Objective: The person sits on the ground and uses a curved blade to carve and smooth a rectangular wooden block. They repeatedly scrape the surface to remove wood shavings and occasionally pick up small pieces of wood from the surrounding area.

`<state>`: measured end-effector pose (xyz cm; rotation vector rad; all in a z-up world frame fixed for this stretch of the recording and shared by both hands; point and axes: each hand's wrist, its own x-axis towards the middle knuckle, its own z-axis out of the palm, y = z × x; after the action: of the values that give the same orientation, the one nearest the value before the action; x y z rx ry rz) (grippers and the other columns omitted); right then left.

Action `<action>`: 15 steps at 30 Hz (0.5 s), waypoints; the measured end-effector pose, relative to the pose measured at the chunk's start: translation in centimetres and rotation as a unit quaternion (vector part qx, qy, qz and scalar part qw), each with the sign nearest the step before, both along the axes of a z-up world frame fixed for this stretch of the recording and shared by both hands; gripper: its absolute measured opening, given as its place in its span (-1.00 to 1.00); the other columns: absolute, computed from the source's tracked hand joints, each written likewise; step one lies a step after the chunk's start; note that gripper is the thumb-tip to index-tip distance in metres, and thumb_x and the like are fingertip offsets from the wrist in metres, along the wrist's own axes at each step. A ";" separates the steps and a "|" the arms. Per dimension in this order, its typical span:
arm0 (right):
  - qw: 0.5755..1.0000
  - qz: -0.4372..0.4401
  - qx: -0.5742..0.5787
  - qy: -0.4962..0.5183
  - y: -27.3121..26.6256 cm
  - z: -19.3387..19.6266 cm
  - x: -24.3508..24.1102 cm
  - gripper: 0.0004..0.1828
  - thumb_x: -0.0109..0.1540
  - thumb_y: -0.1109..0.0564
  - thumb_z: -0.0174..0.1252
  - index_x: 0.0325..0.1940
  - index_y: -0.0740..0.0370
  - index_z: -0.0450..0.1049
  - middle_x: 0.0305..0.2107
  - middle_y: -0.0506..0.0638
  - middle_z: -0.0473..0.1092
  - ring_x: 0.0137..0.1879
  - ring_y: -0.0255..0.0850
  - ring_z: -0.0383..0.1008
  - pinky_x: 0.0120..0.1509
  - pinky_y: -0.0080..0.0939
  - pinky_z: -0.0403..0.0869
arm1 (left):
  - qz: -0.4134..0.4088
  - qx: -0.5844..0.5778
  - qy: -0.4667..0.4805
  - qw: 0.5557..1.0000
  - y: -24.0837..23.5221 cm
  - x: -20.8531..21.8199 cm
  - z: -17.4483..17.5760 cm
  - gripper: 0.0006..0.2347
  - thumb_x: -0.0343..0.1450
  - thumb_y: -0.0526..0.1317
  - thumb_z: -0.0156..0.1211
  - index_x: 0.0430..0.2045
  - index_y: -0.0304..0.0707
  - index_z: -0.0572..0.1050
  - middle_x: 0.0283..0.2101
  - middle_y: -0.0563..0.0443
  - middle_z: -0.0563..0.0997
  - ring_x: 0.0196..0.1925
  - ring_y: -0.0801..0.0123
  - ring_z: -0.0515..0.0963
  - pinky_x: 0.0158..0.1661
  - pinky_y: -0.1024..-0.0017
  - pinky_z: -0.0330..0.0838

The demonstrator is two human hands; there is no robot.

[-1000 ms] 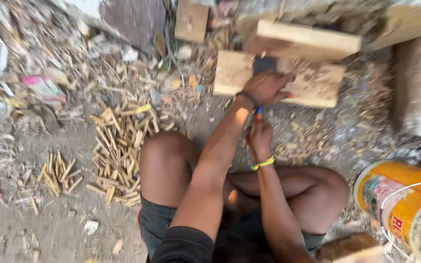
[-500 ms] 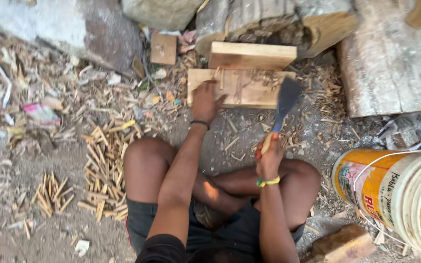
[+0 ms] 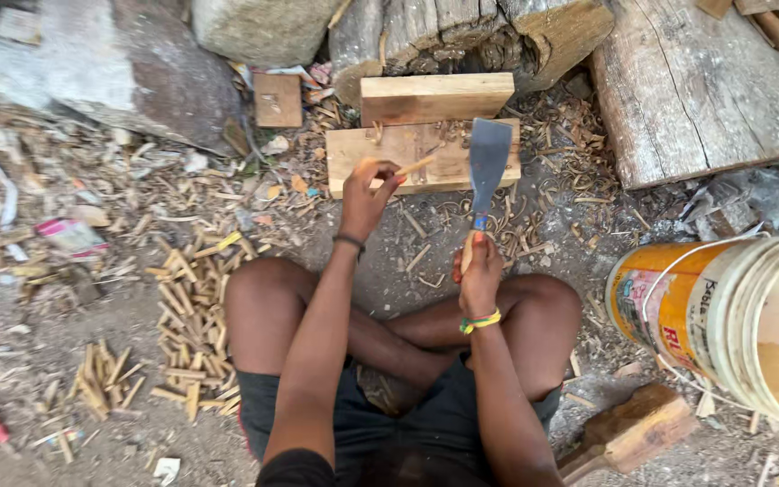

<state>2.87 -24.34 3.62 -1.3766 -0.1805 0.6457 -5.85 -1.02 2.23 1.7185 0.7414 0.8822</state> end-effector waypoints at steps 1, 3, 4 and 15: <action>1.000 -0.005 -0.001 0.009 0.1 0.1 0.2 -0.62 0.41 -0.23 -0.03 -0.23 0.11 0.32 -0.64 -0.09 0.27 -0.65 -0.40 0.21 -0.61 -0.38 0.18 | -0.006 0.042 -0.064 0.997 -0.3 -1.5 0.4 -0.87 0.47 -0.27 0.36 -0.16 -0.24 0.60 -0.21 0.09 0.58 -0.20 0.49 0.61 -0.25 0.52 0.53; 1.000 -0.005 -0.004 0.011 -0.3 0.6 0.3 -0.62 0.40 -0.23 -0.03 -0.23 0.10 0.32 -0.64 -0.09 0.27 -0.66 -0.40 0.21 -0.62 -0.38 0.17 | 0.007 -0.050 -0.092 0.995 -1.1 -4.0 1.0 -0.87 0.50 -0.29 0.30 -0.12 -0.28 0.60 -0.26 0.12 0.61 -0.24 0.53 0.56 -0.25 0.53 0.47; 1.000 0.000 -0.007 0.002 -1.0 0.9 -0.1 -0.61 0.40 -0.23 -0.02 -0.24 0.11 0.33 -0.65 -0.09 0.28 -0.67 -0.39 0.20 -0.63 -0.38 0.17 | 0.014 -0.096 -0.107 0.990 -1.2 -5.0 1.1 -0.87 0.51 -0.30 0.28 -0.10 -0.30 0.60 -0.28 0.13 0.63 -0.26 0.55 0.54 -0.26 0.54 0.44; 0.998 0.051 -0.043 -0.004 -11.4 2.2 -9.1 -0.62 0.39 -0.17 -0.01 -0.21 0.19 0.39 -0.64 -0.06 0.28 -0.69 -0.34 0.21 -0.64 -0.35 0.18 | 0.078 -0.183 -0.312 0.929 -9.4 -17.7 4.3 -0.80 0.49 -0.31 0.23 -0.05 -0.44 0.55 -0.18 0.06 0.65 -0.17 0.46 0.63 -0.05 0.47 0.55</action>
<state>-6.27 -35.78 5.78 -1.4602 -0.2331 0.7406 -23.54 -10.38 6.51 0.9705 0.5611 1.2309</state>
